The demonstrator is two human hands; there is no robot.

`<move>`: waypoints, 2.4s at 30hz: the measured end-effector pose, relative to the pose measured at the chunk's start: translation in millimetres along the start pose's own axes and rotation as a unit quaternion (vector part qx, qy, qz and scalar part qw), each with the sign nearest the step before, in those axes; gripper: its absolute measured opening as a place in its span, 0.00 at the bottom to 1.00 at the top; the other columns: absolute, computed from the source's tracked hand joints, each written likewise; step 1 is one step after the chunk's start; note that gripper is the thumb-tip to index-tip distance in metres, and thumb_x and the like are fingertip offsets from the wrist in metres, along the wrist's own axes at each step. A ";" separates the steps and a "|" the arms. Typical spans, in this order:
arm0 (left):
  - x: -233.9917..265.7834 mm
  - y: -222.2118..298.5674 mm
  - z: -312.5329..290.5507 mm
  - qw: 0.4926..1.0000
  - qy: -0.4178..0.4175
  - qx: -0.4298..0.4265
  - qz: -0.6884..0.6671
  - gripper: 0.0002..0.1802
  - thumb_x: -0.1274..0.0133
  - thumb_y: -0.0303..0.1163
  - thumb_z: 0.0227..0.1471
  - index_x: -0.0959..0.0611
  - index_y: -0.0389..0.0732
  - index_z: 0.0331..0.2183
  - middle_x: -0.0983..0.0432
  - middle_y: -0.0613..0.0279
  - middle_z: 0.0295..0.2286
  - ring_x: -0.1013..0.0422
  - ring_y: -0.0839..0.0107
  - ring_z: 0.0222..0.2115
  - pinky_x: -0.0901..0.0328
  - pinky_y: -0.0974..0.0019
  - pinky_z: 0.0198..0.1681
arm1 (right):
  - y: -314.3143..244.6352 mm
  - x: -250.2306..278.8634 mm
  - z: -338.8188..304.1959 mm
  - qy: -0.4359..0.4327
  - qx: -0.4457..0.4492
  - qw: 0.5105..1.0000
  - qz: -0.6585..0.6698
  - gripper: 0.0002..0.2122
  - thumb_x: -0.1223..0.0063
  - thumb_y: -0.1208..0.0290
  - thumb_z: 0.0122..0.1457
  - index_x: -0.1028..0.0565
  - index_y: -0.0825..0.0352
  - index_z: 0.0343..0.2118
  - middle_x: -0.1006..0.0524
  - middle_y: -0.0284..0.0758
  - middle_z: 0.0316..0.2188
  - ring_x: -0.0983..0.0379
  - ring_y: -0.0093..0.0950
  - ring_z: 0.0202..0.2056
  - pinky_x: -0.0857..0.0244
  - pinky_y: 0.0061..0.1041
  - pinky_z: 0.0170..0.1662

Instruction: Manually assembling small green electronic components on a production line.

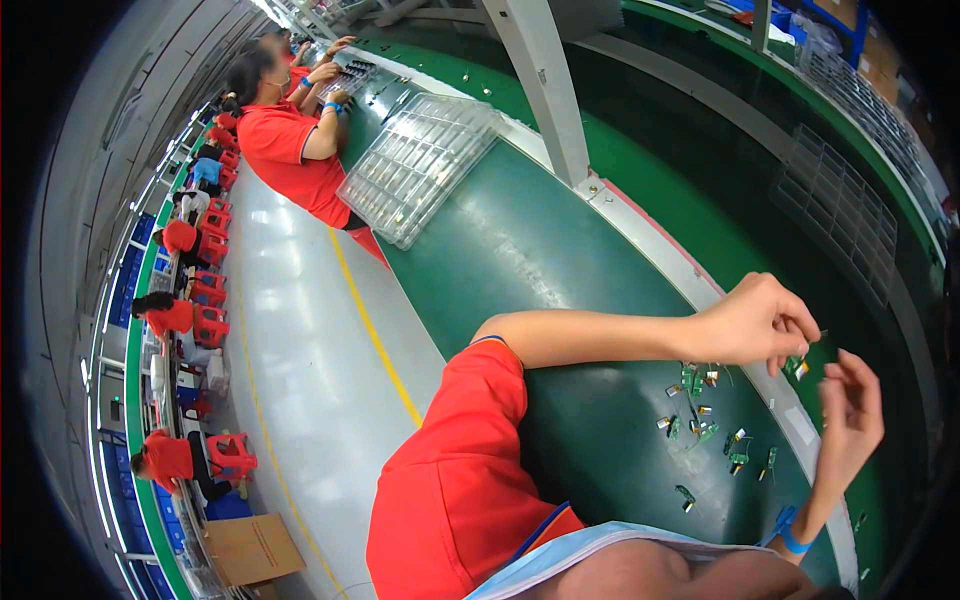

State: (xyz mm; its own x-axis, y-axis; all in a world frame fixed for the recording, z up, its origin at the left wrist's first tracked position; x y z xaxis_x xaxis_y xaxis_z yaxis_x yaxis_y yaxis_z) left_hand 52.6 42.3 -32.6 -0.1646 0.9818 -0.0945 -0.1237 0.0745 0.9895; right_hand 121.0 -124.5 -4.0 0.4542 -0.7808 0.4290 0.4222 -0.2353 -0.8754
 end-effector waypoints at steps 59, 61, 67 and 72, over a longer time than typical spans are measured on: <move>-8.6 7.5 14.6 0.985 0.127 -0.020 0.118 0.09 0.48 0.21 0.53 0.20 0.28 0.37 0.22 0.56 0.30 0.25 0.75 0.26 0.28 0.73 0.34 | -33.8 -6.5 -20.8 0.195 0.306 0.904 -0.226 0.07 0.45 0.78 0.41 0.28 0.71 0.25 0.31 0.35 0.24 0.32 0.30 0.29 0.36 0.23 0.21; -13.4 11.5 15.3 0.978 0.133 -0.032 0.157 0.09 0.48 0.21 0.54 0.20 0.29 0.38 0.23 0.60 0.29 0.27 0.77 0.27 0.30 0.75 0.34 | -31.5 -9.8 -21.3 0.192 0.307 0.897 -0.254 0.07 0.45 0.78 0.40 0.28 0.71 0.25 0.31 0.36 0.23 0.33 0.30 0.29 0.37 0.23 0.21; -1.6 0.6 12.7 0.975 0.136 -0.035 0.172 0.09 0.49 0.20 0.54 0.19 0.30 0.38 0.23 0.60 0.31 0.28 0.77 0.30 0.31 0.75 0.36 | -9.6 -14.5 -0.4 0.137 0.184 0.972 -0.055 0.06 0.40 0.74 0.49 0.26 0.69 0.24 0.28 0.36 0.22 0.31 0.32 0.26 0.35 0.29 0.29; -18.1 -19.2 22.3 0.995 0.077 0.050 0.035 0.12 0.47 0.26 0.55 0.19 0.31 0.40 0.22 0.57 0.35 0.23 0.69 0.33 0.30 0.71 0.40 | 24.2 -0.5 -0.8 0.107 -0.037 0.991 0.066 0.05 0.40 0.76 0.52 0.21 0.70 0.31 0.22 0.36 0.27 0.23 0.22 0.31 0.29 0.20 0.34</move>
State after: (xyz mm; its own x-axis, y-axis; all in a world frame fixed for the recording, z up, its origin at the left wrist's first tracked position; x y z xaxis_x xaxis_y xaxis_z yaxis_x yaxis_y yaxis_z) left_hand 79.8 27.1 -47.5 -0.3178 0.9476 -0.0327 -0.0096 0.0312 0.9995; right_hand 130.4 -130.3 -25.6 0.3204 -0.9110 0.2596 0.3088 -0.1587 -0.9378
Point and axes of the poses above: each hand's wrist, its own z-axis towards the middle knuckle, its own x-axis out of the back of the hand, y = z × x, the point moved 7 cm from there along z, towards the middle knuckle
